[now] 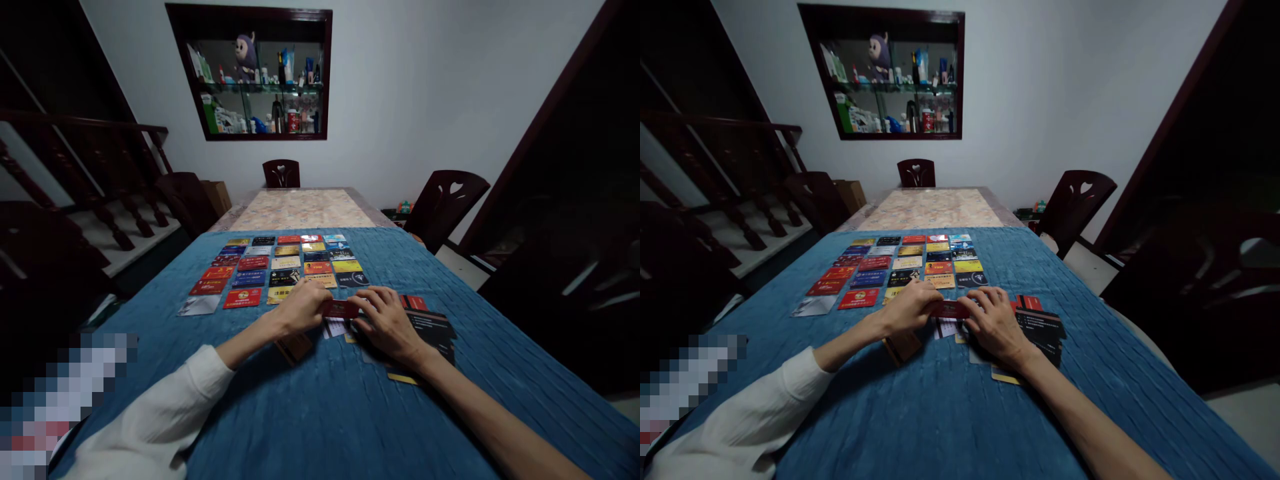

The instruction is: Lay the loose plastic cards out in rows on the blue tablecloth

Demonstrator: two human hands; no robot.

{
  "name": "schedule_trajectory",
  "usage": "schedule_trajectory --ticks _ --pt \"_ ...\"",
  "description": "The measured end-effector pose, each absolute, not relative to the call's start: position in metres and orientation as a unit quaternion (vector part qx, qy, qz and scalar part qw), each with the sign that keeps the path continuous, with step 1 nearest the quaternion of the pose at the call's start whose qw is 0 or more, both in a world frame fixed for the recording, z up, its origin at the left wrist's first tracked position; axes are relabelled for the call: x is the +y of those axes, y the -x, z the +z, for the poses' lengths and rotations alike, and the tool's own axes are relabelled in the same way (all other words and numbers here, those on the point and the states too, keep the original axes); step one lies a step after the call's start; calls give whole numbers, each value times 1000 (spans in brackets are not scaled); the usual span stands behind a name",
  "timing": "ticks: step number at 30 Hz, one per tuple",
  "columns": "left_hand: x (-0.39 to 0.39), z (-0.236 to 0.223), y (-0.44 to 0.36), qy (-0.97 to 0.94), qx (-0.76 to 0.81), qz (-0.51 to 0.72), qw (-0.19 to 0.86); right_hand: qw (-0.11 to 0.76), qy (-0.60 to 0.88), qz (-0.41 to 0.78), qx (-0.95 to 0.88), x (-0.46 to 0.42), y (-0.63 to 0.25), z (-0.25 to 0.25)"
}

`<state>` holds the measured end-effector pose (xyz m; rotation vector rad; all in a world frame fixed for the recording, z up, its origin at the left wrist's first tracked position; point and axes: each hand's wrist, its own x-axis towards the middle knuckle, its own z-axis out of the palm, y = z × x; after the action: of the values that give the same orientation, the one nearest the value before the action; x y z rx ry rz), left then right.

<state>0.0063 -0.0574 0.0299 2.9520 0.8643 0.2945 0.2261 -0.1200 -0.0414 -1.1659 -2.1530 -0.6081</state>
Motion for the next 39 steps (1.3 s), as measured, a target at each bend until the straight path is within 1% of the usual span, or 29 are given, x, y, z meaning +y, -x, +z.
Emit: schedule_trajectory --ticks 15,20,29,39 --pt "-52 29 -5 -953 270 130 44 303 449 -294 -787 -122 -221 -36" --pt "-53 29 -5 -954 275 114 36 302 453 -300 -783 -123 -220 -34" --pt "-63 24 -2 -942 309 118 -50 305 463 -312 -772 -123 -218 -33" --pt "-71 11 23 -932 294 128 -167 294 436 -307 -793 -117 -208 -27"
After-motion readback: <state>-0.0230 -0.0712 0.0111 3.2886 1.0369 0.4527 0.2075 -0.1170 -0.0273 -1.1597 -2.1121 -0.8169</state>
